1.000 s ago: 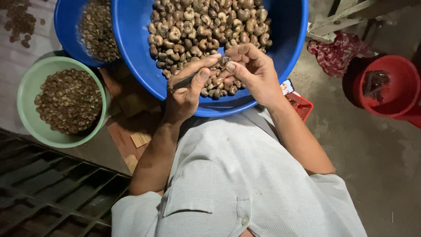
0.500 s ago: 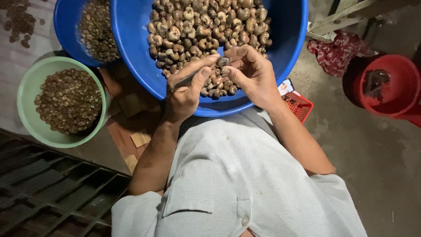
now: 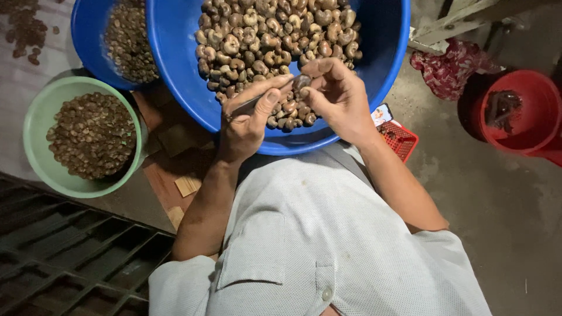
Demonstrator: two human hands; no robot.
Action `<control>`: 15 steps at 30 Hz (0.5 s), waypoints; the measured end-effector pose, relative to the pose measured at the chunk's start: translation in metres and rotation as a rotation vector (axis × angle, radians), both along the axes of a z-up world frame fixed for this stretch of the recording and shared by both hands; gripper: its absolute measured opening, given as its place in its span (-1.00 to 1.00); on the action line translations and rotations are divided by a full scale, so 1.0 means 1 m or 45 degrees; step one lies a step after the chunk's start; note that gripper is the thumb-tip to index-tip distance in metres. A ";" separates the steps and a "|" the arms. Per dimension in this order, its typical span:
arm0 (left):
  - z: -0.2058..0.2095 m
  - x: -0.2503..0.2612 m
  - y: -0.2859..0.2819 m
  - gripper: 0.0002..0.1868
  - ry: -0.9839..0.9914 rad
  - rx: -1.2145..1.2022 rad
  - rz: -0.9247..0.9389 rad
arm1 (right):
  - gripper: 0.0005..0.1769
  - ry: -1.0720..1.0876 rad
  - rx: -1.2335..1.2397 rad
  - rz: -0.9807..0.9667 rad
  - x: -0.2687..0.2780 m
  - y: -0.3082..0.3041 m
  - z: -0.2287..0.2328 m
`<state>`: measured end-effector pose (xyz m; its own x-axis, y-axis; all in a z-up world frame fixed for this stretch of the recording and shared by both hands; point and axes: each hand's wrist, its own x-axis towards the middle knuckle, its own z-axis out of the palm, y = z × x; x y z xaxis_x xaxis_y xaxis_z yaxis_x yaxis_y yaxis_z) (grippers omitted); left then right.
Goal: Sorting cashew nuts by hand using a small tool to remove imperfections or debris.
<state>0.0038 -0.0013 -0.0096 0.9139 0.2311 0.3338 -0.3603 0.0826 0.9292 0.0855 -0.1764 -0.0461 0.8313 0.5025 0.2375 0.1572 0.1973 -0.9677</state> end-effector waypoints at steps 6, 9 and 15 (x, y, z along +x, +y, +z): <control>0.008 -0.003 0.000 -0.76 0.113 0.032 0.024 | -0.72 -0.308 -0.083 -0.387 0.010 -0.052 0.026; 0.017 -0.005 0.001 -0.61 0.279 0.151 -0.088 | -0.87 -0.243 -0.135 -0.644 0.019 -0.110 0.007; 0.022 -0.004 -0.002 -0.60 0.297 0.302 -0.109 | -0.79 0.629 -0.419 -1.005 0.023 -0.234 -0.174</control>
